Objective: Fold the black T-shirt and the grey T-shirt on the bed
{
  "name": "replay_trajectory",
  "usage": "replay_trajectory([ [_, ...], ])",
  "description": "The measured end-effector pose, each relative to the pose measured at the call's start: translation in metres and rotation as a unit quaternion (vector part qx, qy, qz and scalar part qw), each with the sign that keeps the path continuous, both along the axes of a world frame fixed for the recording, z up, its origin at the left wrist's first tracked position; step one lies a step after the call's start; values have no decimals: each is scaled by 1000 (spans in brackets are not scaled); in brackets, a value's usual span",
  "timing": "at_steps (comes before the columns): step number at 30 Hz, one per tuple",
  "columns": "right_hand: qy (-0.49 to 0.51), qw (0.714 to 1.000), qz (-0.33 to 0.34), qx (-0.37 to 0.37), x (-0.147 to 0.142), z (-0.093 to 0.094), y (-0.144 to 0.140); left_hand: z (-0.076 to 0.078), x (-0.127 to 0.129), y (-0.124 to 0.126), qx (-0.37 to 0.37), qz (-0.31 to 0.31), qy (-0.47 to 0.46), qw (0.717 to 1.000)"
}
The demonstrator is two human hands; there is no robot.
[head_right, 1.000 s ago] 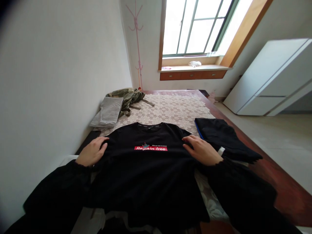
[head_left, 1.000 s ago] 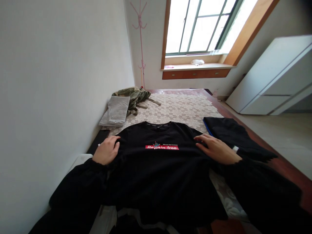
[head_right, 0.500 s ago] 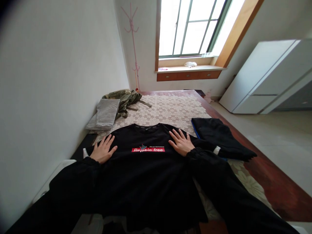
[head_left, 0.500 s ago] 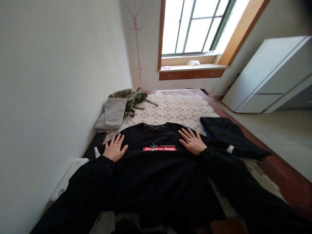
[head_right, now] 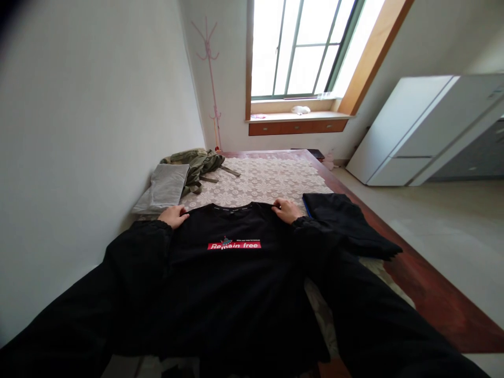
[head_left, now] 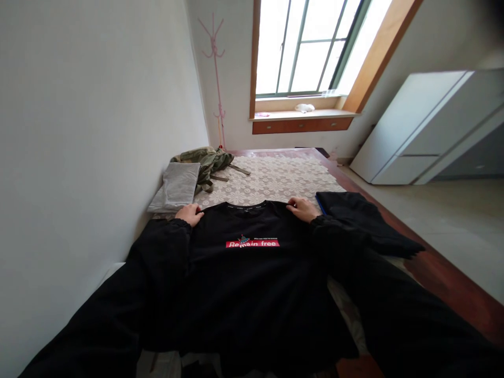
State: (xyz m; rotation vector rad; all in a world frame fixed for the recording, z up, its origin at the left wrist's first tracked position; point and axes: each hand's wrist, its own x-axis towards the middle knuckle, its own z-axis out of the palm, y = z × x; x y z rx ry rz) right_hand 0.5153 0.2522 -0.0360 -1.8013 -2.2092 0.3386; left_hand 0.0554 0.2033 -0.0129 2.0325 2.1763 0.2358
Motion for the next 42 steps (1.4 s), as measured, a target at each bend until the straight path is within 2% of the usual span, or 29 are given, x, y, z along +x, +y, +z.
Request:
replay_trajectory([
  [5, 44, 999, 7, -11, 17, 12, 16, 16, -1, 16, 61, 13, -36, 997],
  [7, 40, 999, -9, 3, 18, 15, 22, 20, 3, 19, 86, 20, -2, 996],
  [11, -12, 999, -46, 16, 2, 9, 22, 13, 12, 21, 61, -18, 85, 994],
  [14, -55, 996, -62, 9, -11, -1, 13, 5, 15, 20, 46, -37, 97, 994],
  [17, -86, 994, -67, 15, -14, -3, 6, 3, 15, 20, 47, -47, 110, 992],
  [21, -112, 992, -31, 54, -19, 9, 0, 3, 27, 21, 62, -71, 115, 989],
  [25, -119, 989, 59, 63, -45, 12, -11, -8, 60, 21, 60, -120, 90, 987],
  [29, -122, 989, 86, 15, -76, -10, -28, -31, 88, 12, 25, -127, 58, 990],
  [32, -126, 989, 83, 0, -84, -26, -39, -43, 91, 3, 12, -119, 39, 992],
  [35, -124, 988, 90, -4, -82, -29, -42, -44, 84, -2, 2, -121, 38, 992],
  [38, -124, 989, 85, -15, -80, -22, -44, -39, 77, -11, -12, -111, 47, 993],
  [40, -123, 989, 80, -23, -81, -19, -55, -36, 75, -25, -21, -108, 49, 993],
  [42, -116, 987, 111, -24, -84, -19, -77, -34, 75, -48, -27, -132, 45, 990],
])
